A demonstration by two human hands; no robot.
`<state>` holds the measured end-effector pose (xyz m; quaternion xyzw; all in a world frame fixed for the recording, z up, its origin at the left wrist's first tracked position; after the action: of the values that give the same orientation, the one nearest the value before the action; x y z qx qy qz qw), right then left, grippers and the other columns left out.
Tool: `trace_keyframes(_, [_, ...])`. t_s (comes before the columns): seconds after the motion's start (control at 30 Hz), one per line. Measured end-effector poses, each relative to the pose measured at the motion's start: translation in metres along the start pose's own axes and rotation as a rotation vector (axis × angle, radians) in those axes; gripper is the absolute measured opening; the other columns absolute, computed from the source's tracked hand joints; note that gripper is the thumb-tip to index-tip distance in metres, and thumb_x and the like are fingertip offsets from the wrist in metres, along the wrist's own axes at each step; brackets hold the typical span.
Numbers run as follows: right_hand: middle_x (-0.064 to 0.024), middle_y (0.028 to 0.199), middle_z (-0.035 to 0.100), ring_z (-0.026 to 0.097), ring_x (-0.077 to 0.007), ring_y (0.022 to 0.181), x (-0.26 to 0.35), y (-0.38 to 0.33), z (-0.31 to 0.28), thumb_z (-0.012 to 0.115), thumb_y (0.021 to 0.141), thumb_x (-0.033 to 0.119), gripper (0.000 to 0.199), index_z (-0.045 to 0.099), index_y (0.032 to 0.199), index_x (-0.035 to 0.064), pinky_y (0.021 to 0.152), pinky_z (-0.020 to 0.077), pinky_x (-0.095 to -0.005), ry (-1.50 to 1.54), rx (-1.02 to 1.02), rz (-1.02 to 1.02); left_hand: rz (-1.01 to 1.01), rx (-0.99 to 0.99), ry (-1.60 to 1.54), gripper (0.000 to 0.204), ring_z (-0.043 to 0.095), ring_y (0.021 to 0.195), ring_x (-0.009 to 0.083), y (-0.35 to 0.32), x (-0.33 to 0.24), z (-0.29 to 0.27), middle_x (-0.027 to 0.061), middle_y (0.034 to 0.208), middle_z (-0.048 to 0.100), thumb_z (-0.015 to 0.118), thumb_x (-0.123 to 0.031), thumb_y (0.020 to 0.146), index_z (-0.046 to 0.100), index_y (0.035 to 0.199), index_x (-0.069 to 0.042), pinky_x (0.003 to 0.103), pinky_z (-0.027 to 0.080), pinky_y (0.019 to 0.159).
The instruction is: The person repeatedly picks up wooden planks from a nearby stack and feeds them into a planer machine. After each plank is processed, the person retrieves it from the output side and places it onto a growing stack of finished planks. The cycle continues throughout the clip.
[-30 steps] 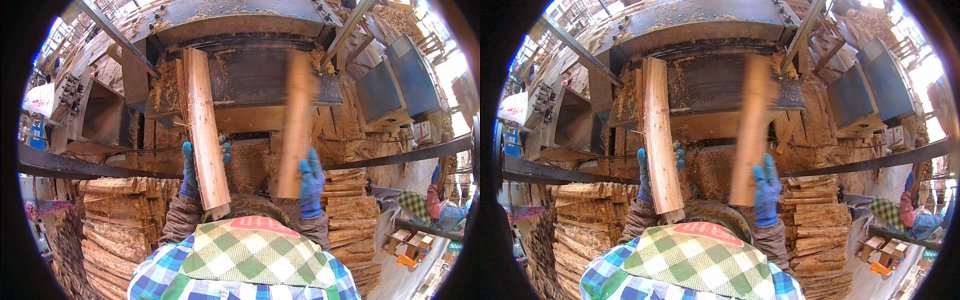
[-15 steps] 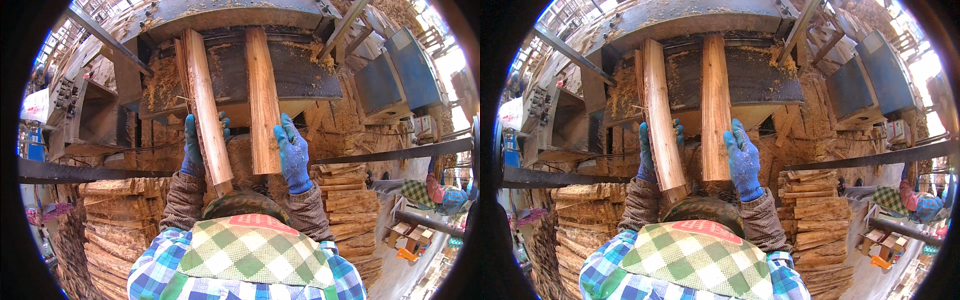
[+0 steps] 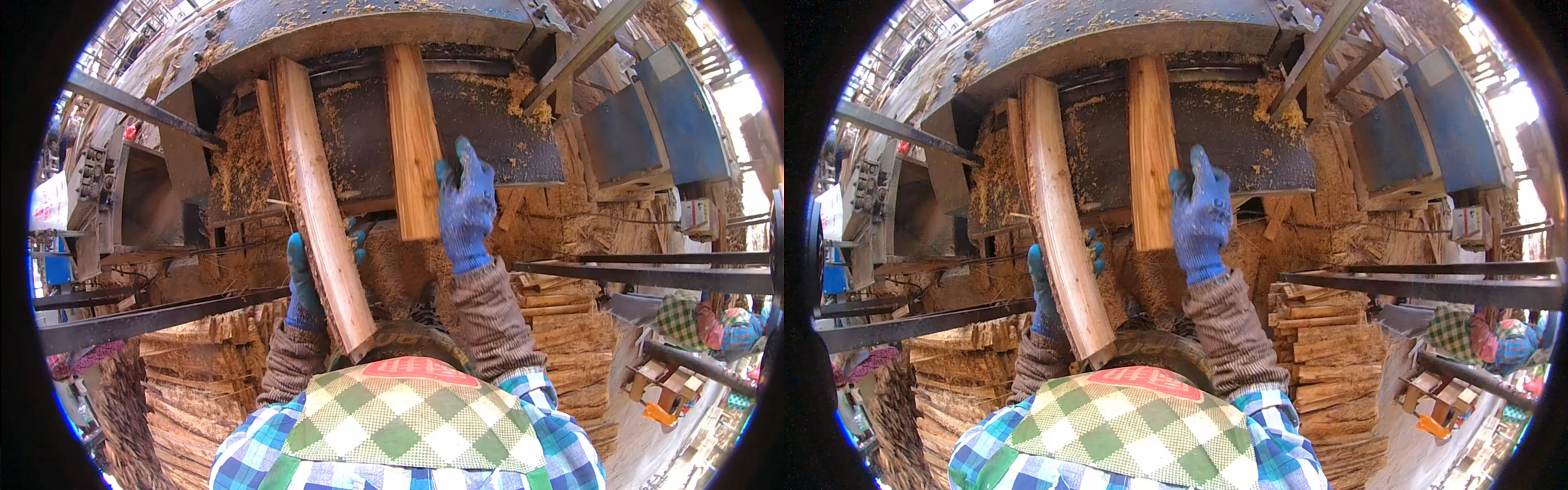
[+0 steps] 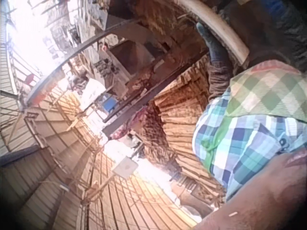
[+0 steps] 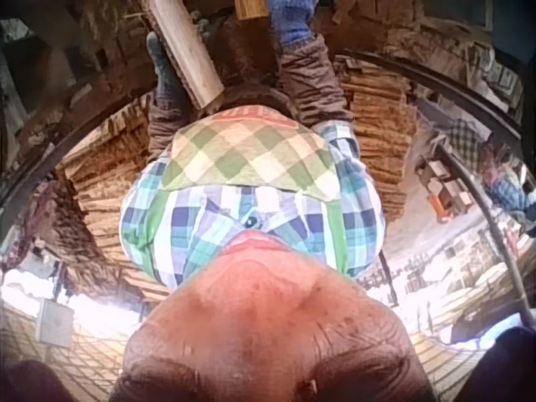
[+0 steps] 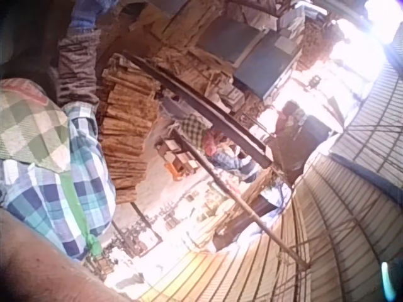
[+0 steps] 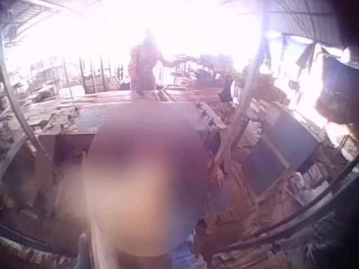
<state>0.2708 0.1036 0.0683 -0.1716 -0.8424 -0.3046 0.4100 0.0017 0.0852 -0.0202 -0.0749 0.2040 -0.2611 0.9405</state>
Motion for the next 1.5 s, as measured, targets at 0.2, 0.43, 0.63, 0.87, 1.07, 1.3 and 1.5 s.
trace_keyframes(0.2, [-0.0200, 0.111, 0.064, 0.068, -0.0326, 0.095, -0.016, 0.059, 0.025, 0.065, 0.102, 0.011, 0.037, 0.062, 0.138, 0.0055, 0.081, 0.0586, -0.0404, -0.187, -0.260, 0.028, -0.007, -0.040, -0.095, 0.093, 0.059, 0.131, 0.0400, -0.005, 0.004, -0.012, 0.0247, 0.147, 0.053, 0.065, -0.066, 0.093, 0.035, 0.157, -0.005, 0.052, 0.059, 0.103])
trace_keyframes(0.43, [-0.0178, 0.112, 0.067, 0.069, -0.0300, 0.096, -0.020, 0.064, 0.026, 0.064, 0.104, 0.027, 0.039, 0.064, 0.136, 0.0050, 0.082, 0.0584, -0.0412, -0.131, -0.221, 0.102, -0.124, 0.199, -0.234, 0.099, 0.061, 0.127, 0.0429, 0.003, 0.010, 0.003, 0.0327, 0.148, 0.049, 0.063, -0.068, 0.093, 0.030, 0.159, -0.001, 0.054, 0.060, 0.100])
trace_keyframes(0.63, [-0.0151, 0.125, 0.063, 0.063, -0.0266, 0.115, 0.046, -0.025, 0.053, 0.074, 0.098, 0.027, 0.059, 0.051, 0.146, 0.0006, 0.103, 0.0530, -0.0380, 0.869, 0.494, 0.371, 0.027, 0.027, 0.083, 0.088, 0.061, 0.128, 0.0342, 0.002, -0.002, 0.004, 0.0220, 0.147, 0.055, 0.060, -0.065, 0.097, 0.038, 0.156, -0.004, 0.048, 0.058, 0.104])
trace_keyframes(0.87, [-0.0161, 0.157, 0.049, 0.053, -0.0243, 0.140, 0.086, -0.154, -0.011, 0.068, 0.101, 0.030, 0.076, 0.031, 0.163, 0.0095, 0.112, 0.0453, -0.0394, 0.247, 0.736, 0.090, 0.145, -0.210, 0.505, 0.056, 0.057, 0.135, 0.0221, -0.010, -0.006, -0.008, 0.0098, 0.148, 0.058, 0.054, -0.044, 0.108, 0.051, 0.150, -0.006, 0.040, 0.049, 0.113])
trace_keyframes(1.07, [-0.0146, 0.140, 0.066, 0.067, -0.0146, 0.108, 0.019, -0.151, -0.062, 0.060, 0.105, 0.009, 0.045, 0.054, 0.149, 0.0042, 0.089, 0.0557, -0.0313, 0.332, 0.200, 0.131, -0.002, -0.208, 0.392, 0.076, 0.072, 0.084, 0.0178, -0.031, 0.021, -0.011, 0.0061, 0.099, 0.073, 0.063, -0.072, 0.091, 0.062, 0.133, -0.009, 0.035, 0.065, 0.074])
trace_keyframes(1.3, [-0.0169, 0.139, 0.066, 0.065, -0.0174, 0.123, -0.009, -0.128, -0.062, 0.061, 0.105, 0.011, 0.040, 0.059, 0.144, -0.0002, 0.100, 0.0552, -0.0335, 0.409, 0.065, 0.141, -0.011, -0.208, 0.507, 0.079, 0.072, 0.075, 0.0172, -0.008, 0.005, 0.018, 0.0075, 0.093, 0.071, 0.061, -0.076, 0.089, 0.061, 0.132, -0.009, 0.034, 0.065, 0.065])
trace_keyframes(1.5, [-0.0174, 0.145, 0.060, 0.056, -0.0216, 0.135, -0.017, -0.106, -0.040, 0.061, 0.105, 0.007, 0.035, 0.062, 0.139, -0.0022, 0.110, 0.0497, -0.0346, 0.383, 0.107, 0.245, 0.024, -0.161, 0.315, 0.086, 0.072, 0.101, 0.0257, 0.002, 0.015, 0.016, 0.0134, 0.118, 0.069, 0.062, -0.074, 0.091, 0.052, 0.142, -0.006, 0.044, 0.065, 0.086])
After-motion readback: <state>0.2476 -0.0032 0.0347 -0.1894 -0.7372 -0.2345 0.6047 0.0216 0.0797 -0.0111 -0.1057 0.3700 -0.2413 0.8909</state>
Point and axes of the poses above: each hand's wrist, its own y-axis towards the middle knuckle, its own z-axis out of the palm, x = y × z, the point moved 9 cm from there along y, towards the middle knuckle
